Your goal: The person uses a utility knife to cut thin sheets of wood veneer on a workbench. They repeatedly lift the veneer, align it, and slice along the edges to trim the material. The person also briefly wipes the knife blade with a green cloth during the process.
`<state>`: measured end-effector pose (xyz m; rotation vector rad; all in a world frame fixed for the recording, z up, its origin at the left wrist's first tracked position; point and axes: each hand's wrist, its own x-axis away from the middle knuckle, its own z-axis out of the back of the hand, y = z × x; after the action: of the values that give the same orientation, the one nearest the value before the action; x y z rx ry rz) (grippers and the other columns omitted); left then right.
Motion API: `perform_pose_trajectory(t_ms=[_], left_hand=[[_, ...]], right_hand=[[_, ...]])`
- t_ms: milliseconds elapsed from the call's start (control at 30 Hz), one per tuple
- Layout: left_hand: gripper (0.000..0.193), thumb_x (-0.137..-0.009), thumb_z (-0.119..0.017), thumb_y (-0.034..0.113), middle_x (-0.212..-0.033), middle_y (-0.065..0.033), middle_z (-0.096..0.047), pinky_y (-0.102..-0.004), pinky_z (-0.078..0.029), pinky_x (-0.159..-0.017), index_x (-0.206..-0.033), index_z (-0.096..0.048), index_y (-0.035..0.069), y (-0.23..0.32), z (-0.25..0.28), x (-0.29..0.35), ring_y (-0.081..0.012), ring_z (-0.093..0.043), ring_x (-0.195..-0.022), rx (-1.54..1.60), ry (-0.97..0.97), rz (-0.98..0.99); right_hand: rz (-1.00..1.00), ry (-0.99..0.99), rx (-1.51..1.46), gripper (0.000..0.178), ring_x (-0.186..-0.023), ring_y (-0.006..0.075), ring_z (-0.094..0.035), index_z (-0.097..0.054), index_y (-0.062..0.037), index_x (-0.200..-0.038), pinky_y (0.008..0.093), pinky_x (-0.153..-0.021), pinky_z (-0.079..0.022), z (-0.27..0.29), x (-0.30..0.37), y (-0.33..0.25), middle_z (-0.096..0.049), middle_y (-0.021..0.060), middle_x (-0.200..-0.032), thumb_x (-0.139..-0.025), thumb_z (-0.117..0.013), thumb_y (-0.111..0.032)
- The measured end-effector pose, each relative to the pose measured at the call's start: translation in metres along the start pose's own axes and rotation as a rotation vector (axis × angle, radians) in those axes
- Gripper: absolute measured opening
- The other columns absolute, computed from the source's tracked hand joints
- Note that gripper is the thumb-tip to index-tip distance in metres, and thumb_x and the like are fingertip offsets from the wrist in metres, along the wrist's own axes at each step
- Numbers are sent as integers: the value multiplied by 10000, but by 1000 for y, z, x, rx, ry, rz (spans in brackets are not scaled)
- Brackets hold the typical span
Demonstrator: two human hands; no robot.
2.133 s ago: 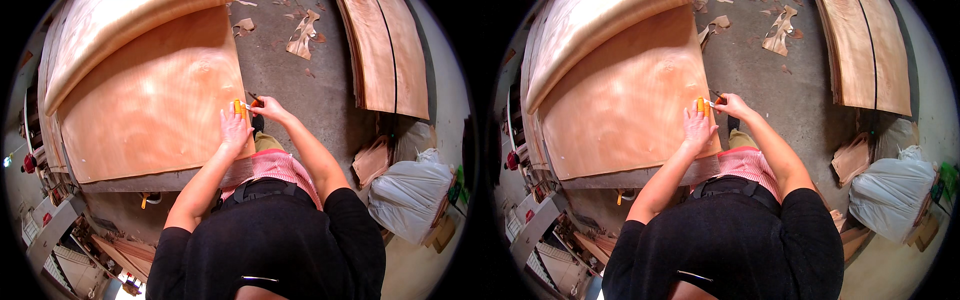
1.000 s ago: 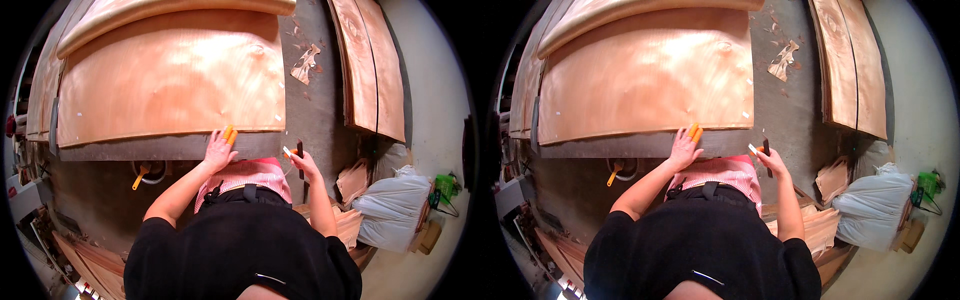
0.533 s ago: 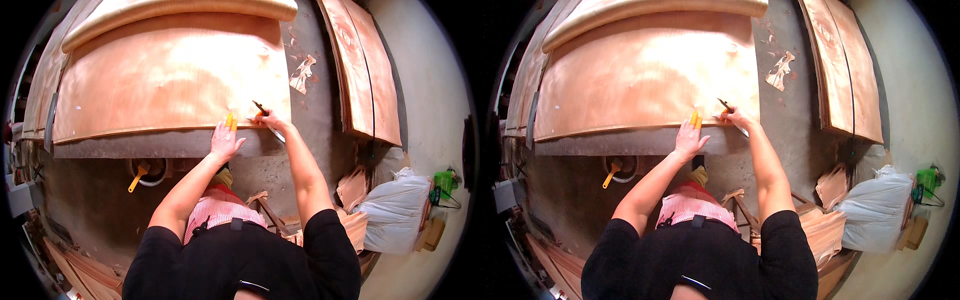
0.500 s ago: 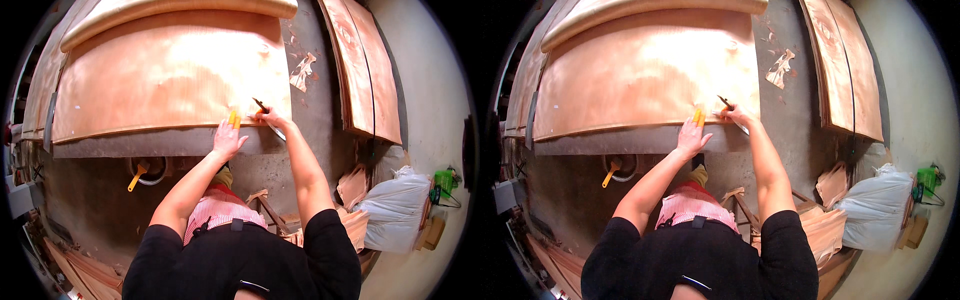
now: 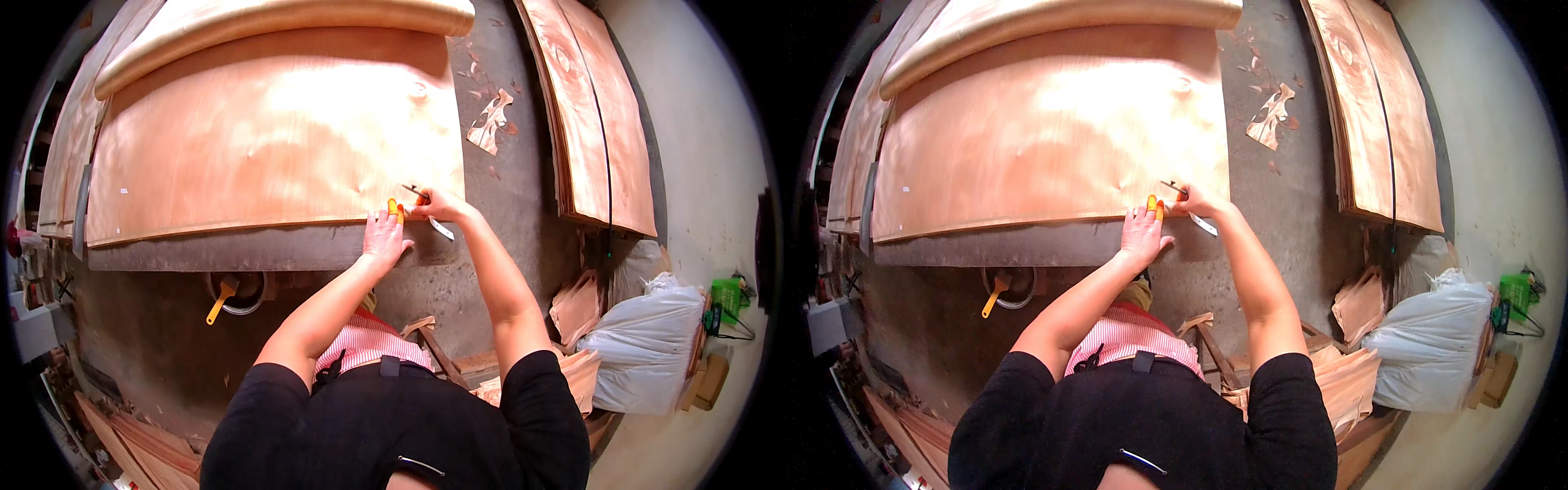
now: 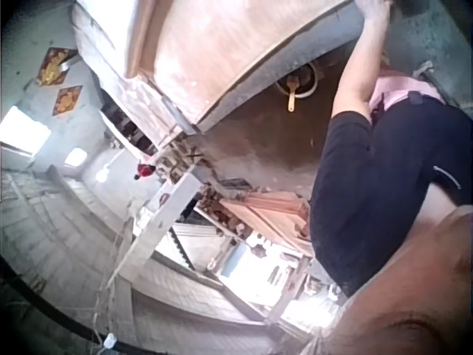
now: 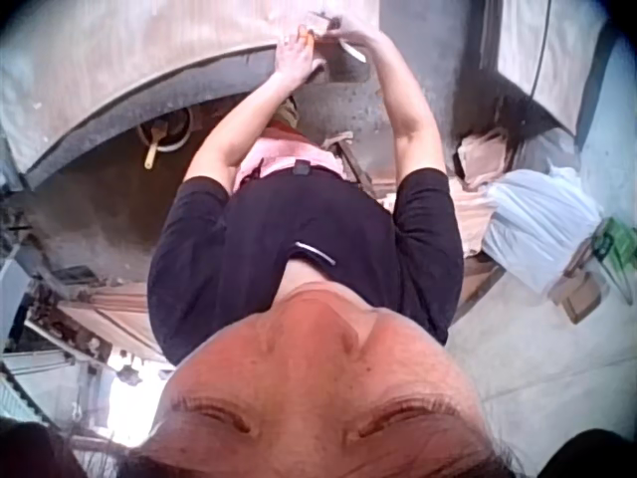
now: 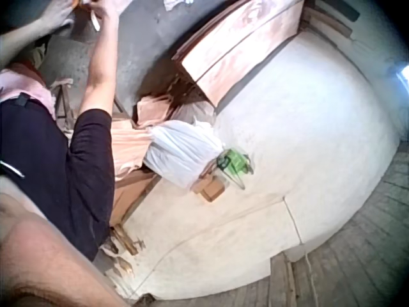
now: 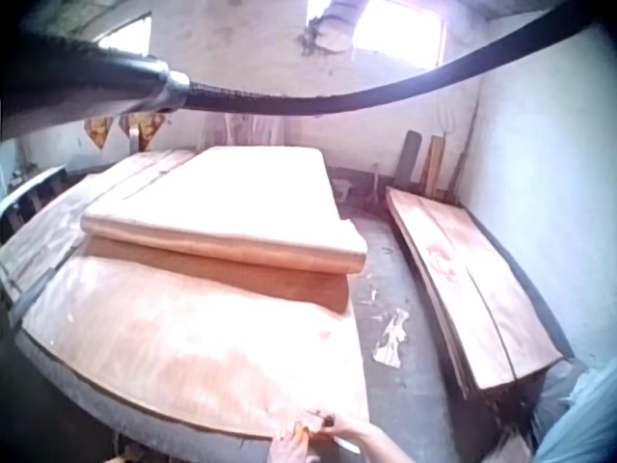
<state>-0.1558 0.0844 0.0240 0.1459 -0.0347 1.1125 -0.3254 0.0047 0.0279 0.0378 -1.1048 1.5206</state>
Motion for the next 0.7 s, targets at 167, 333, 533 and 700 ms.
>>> perform_pose_trajectory(t_ms=[167,333,533,700], left_hand=[[835,-677,-626,483,-1251,-154,-407,-386,-289,-933,-1276,-331,-19,3,3,-3,-253,-393,-1103,-14,-21,-46],[819,-677,-626,484,-1222,-146,-432,-386,-303,-916,-1268,-347,-10,5,11,-5,-254,-411,-1077,-4,-74,-10],[740,-731,-581,484,-1333,-147,-329,-456,-155,-1034,-1293,-349,62,26,40,0,-275,-255,-1259,101,158,-58],[756,-721,-592,457,-1387,-132,-255,-465,-127,-1048,-1315,-314,82,68,65,46,-254,-195,-1302,190,188,-134]], right_hand=[[122,293,520,173,-704,302,-613,-620,-72,-779,394,-640,-480,7,-2,3,-626,148,-744,-688,-605,-218],[-3,441,234,149,-732,249,-619,-594,-62,-830,376,-630,-470,71,28,24,-635,112,-788,-773,-560,-196],[188,204,-1018,176,-470,29,-363,-582,-56,-881,185,-415,-266,70,133,88,-476,-53,-623,-836,-579,-226],[252,69,-1385,314,-406,16,-270,-539,-1,-982,178,-381,-207,17,177,141,-388,-44,-589,-853,-551,-288]])
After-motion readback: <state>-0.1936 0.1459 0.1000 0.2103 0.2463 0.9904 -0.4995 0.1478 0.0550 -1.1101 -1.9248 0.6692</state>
